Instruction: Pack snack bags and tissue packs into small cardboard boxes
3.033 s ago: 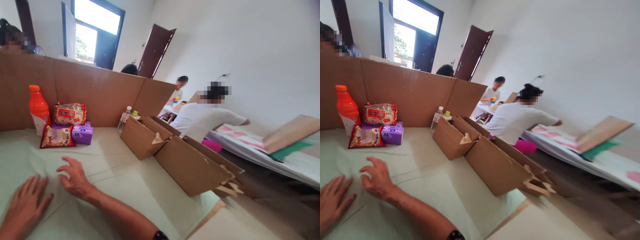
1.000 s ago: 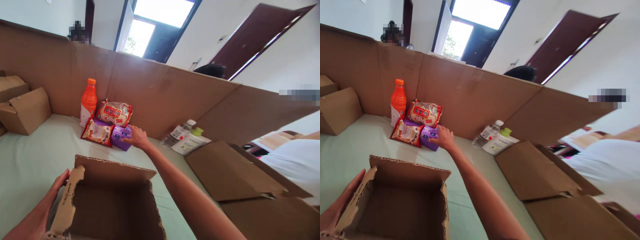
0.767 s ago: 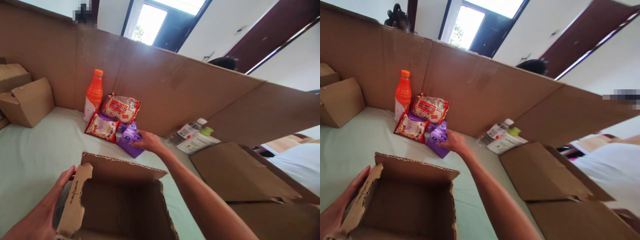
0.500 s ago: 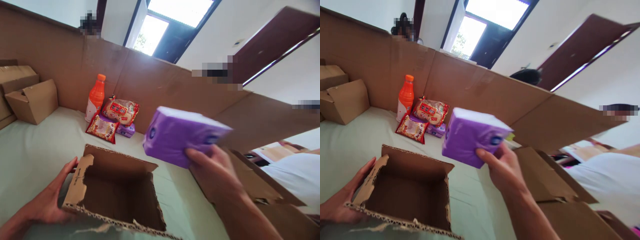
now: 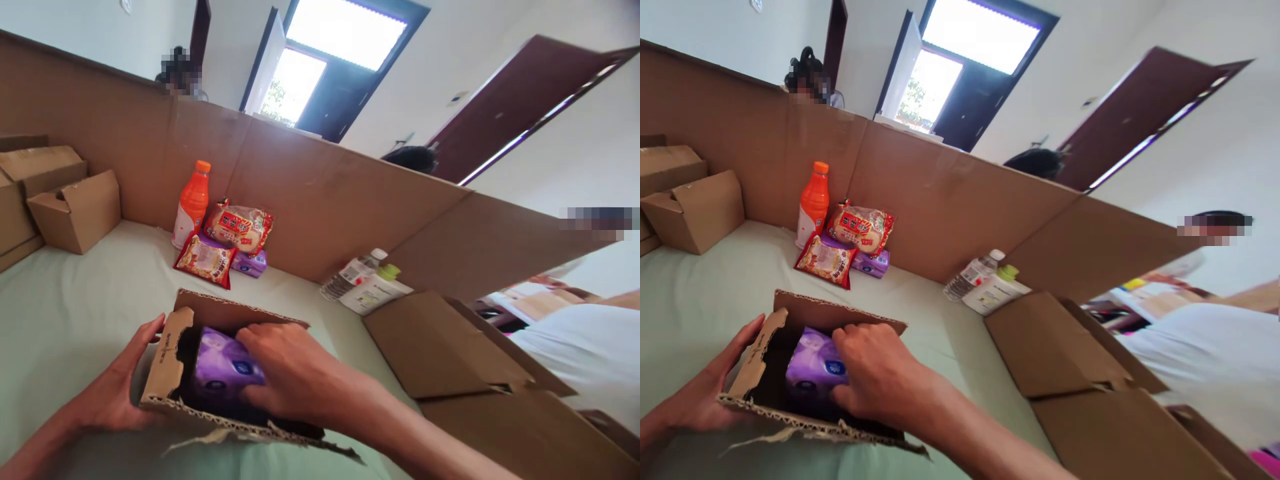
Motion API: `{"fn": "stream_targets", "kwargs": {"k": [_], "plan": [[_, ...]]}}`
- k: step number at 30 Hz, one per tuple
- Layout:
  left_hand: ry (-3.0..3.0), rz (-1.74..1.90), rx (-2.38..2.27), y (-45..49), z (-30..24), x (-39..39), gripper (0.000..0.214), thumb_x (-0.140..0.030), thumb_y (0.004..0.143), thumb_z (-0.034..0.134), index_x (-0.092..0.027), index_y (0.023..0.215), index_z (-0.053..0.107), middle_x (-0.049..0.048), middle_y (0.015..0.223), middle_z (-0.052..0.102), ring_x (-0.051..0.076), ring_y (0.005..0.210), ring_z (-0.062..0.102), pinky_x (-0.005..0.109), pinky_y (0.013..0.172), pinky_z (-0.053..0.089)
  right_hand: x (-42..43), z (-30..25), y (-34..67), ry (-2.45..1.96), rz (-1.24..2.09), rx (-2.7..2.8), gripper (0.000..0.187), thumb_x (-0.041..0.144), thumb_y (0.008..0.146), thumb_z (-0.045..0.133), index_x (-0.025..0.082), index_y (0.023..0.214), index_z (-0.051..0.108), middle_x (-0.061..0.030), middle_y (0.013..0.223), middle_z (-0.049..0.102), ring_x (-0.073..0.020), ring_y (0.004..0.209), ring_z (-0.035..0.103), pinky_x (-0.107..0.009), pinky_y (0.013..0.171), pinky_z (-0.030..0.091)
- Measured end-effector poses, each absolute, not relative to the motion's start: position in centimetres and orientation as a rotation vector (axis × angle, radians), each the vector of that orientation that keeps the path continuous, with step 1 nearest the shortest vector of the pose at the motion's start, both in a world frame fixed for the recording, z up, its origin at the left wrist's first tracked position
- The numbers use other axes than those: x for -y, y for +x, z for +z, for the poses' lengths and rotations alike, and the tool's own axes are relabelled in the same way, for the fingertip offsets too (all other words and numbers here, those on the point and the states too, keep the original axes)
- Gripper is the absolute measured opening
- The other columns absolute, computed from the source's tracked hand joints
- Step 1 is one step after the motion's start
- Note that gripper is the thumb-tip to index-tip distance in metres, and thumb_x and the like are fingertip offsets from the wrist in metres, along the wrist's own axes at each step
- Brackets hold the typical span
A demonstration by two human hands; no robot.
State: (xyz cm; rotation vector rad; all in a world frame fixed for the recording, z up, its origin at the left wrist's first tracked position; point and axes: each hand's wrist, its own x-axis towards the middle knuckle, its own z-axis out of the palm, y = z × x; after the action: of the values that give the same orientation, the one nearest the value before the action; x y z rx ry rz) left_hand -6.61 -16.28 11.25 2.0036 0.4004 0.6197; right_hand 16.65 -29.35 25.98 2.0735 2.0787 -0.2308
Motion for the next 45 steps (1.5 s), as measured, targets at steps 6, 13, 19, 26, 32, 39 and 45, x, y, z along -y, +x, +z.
{"fn": "stream_targets", "kwargs": {"k": [6, 13, 19, 26, 32, 39, 45], "plan": [[2.084, 0.656, -0.341, -6.2, 11.7, 16.1, 0.103, -0.044, 0.077, 0.08, -0.036, 0.158, 0.017, 0.0108, 0.161, 0.032, 0.039, 0.145, 0.04, 0.053, 0.118, 0.04, 26.6, 24.0, 14.7, 1.888, -0.35, -2.045, 0.035, 0.026, 0.082, 0.072, 0.007, 0.111, 0.071, -0.0186, 0.106, 0.075, -0.0326, 0.094, 0.073, -0.036, 0.076, 0.055], [2.192, 0.689, -0.37, -7.1, 11.7, 16.4, 0.103, -0.045, 0.08, 0.078, -0.037, 0.159, 0.013, 0.0107, 0.165, 0.024, 0.039, 0.147, 0.035, 0.055, 0.118, 0.038, 31.0, 26.4, 18.9, 2.286, -0.241, -2.431, 0.034, 0.035, 0.092, 0.065, 0.02, 0.121, 0.071, -0.0119, 0.119, 0.074, -0.028, 0.108, 0.07, -0.043, 0.097, 0.055], [2.276, 1.03, -0.403, -7.5, 13.4, 18.7, 0.076, -0.052, 0.088, 0.066, -0.04, 0.155, 0.031, 0.0052, 0.156, 0.043, 0.039, 0.145, 0.036, 0.057, 0.118, 0.036, 39.0, 24.0, 21.1, 2.694, 0.002, -2.545, 0.052, 0.055, 0.09, 0.064, 0.027, 0.134, 0.064, -0.0107, 0.129, 0.07, -0.0311, 0.118, 0.067, -0.044, 0.096, 0.059], [2.316, 1.115, -0.659, -5.4, 14.9, 20.1, 0.063, -0.04, 0.098, 0.054, -0.034, 0.156, 0.029, 0.0039, 0.12, 0.069, 0.028, 0.118, 0.065, 0.045, 0.106, 0.051, 38.9, 19.6, 20.4, 2.694, 0.077, -2.629, 0.051, 0.034, 0.094, 0.063, 0.027, 0.142, 0.05, -0.0103, 0.132, 0.068, -0.026, 0.12, 0.066, -0.042, 0.099, 0.057], [2.391, 1.145, -0.707, -5.4, 15.5, 20.3, 0.065, -0.032, 0.096, 0.055, -0.037, 0.155, 0.028, 0.0068, 0.152, 0.043, 0.031, 0.134, 0.052, 0.051, 0.115, 0.043, 36.1, 22.0, 22.5, 2.625, 0.402, -2.731, 0.059, 0.049, 0.097, 0.057, 0.022, 0.149, 0.043, -0.0162, 0.148, 0.055, -0.0311, 0.134, 0.054, -0.051, 0.107, 0.049], [2.29, 0.909, -0.624, -5.4, 15.9, 19.6, 0.046, -0.035, 0.096, 0.052, -0.036, 0.142, 0.053, 0.0051, 0.163, 0.03, 0.037, 0.145, 0.037, 0.06, 0.117, 0.036, 36.7, 18.9, 20.8, 2.284, 0.115, -2.832, 0.041, 0.03, 0.103, 0.044, 0.019, 0.14, 0.058, -0.0132, 0.136, 0.066, -0.0274, 0.125, 0.061, -0.049, 0.106, 0.049], [2.252, 0.522, -0.349, -5.9, 17.0, 17.0, 0.055, -0.063, 0.084, 0.064, -0.037, 0.132, 0.065, 0.004, 0.166, 0.024, 0.042, 0.146, 0.035, 0.064, 0.115, 0.034, 37.7, 14.6, 21.9, 2.429, 0.324, -2.873, 0.045, 0.031, 0.103, 0.042, 0.033, 0.147, 0.053, -0.0033, 0.147, 0.059, -0.0268, 0.139, 0.052, -0.047, 0.106, 0.052]]}}
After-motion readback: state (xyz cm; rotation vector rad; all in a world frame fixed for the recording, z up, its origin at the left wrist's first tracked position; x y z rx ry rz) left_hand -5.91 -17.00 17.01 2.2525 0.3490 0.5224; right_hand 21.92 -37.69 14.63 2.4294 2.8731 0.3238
